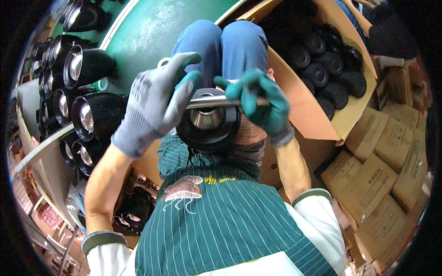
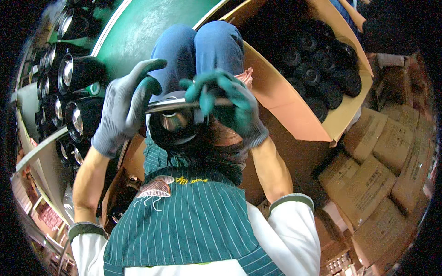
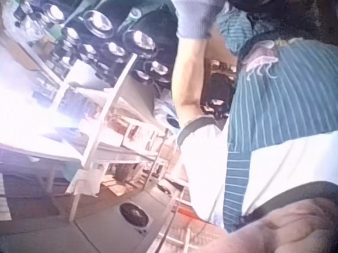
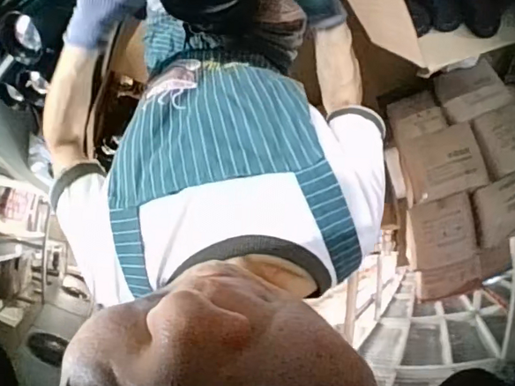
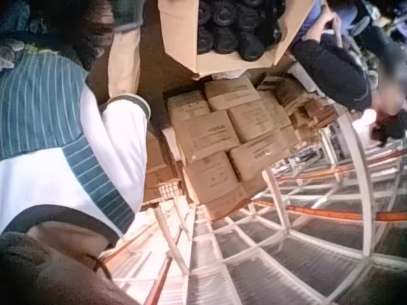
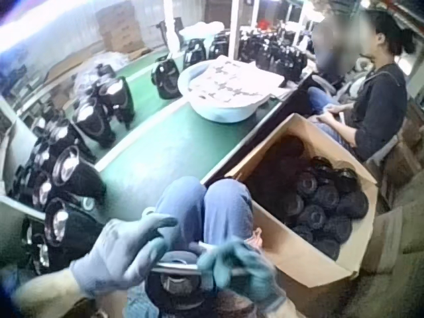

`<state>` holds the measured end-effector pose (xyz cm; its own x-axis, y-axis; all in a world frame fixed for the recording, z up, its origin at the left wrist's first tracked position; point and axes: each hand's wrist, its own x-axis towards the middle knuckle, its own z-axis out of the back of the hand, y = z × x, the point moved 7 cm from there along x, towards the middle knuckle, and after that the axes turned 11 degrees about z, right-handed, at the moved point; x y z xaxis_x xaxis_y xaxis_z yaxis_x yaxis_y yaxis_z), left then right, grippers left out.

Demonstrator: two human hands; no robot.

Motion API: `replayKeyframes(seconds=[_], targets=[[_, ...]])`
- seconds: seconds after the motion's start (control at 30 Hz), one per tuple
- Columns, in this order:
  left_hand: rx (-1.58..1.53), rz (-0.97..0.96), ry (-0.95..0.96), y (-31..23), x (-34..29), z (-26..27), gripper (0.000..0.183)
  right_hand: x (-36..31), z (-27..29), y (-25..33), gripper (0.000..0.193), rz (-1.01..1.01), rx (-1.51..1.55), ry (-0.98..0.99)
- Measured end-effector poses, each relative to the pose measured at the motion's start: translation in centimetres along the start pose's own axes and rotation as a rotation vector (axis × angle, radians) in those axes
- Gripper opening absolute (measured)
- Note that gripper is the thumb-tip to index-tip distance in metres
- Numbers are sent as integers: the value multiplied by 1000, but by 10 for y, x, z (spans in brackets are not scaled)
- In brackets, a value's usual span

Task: The person sits on the floor and assembles black kettles by inserting a metal rod into the base and attaching a lid. They handle each kettle one at a time, placing the finished units on the table.

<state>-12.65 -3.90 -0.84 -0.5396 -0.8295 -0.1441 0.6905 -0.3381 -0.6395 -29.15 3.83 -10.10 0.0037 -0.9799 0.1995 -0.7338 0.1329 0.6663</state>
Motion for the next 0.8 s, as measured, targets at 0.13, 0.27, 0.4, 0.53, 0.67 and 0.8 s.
replayKeyframes(seconds=[0.13,0.27,0.4,0.53,0.67,0.8], targets=[[-194,-193,163,0,17,-5,56,3,-30,24,71,118,-51,165],[-218,-307,279,9,49,-22,47,-8,-58,38,45,97,-496,469],[-330,-453,310,9,78,-52,43,-6,-100,41,35,196,-894,869],[-218,-557,278,-3,88,-58,37,1,-128,27,30,48,-1147,1145],[-331,-595,430,-3,96,-74,39,0,-126,7,35,-151,-1062,1175],[-308,-674,370,-6,94,-76,49,-5,-139,-15,41,-359,-1054,1266]])
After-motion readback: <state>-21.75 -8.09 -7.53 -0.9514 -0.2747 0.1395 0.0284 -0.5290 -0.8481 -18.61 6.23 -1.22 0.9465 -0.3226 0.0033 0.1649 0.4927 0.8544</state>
